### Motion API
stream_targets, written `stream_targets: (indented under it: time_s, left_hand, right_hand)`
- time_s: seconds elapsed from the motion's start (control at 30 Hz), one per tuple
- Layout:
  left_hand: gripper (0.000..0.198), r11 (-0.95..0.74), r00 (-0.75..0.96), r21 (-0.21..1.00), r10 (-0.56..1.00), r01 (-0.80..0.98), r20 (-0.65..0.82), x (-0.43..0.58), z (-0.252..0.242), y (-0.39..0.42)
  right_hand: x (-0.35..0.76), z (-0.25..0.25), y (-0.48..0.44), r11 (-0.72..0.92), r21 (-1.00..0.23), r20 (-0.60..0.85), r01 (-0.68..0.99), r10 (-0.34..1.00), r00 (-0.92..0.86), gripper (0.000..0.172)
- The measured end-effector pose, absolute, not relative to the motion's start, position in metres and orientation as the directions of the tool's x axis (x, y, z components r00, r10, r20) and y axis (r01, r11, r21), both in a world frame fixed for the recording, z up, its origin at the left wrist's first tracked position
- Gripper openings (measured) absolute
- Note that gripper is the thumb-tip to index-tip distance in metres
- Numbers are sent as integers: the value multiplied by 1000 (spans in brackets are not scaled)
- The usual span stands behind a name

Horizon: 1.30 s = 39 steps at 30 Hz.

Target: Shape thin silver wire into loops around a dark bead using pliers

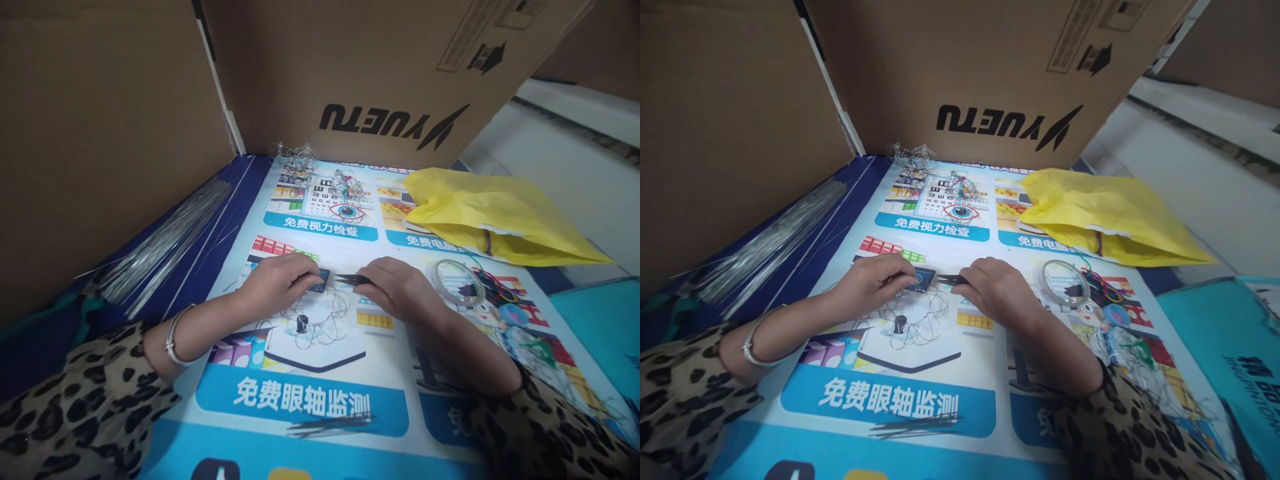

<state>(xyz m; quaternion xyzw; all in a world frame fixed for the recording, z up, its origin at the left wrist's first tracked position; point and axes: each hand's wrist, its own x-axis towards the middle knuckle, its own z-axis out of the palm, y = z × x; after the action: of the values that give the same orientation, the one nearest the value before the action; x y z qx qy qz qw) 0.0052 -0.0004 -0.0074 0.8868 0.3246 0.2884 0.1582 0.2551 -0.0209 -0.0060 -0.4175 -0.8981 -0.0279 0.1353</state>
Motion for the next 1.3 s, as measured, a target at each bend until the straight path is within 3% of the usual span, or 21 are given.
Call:
stream_targets:
  time_s: [0.33,0.67,0.87,1.3]
  left_hand:
    - [10,-810,653,410,583,420,484,9,-9,-1]
    - [13,-835,687,377,547,401,479,8,-13,-2]
    - [14,-850,701,345,524,398,483,8,-16,-1]
    - [11,-781,693,459,605,423,392,5,-5,-1]
  right_hand:
    - [240,-3,-20,721,3,203,693,678,-706,40]
    - [242,-6,-14,767,-92,212,636,639,-740,40]
    - [242,-7,-14,768,-87,189,634,638,-747,42]
    - [248,-17,-16,756,-83,249,649,647,-721,34]
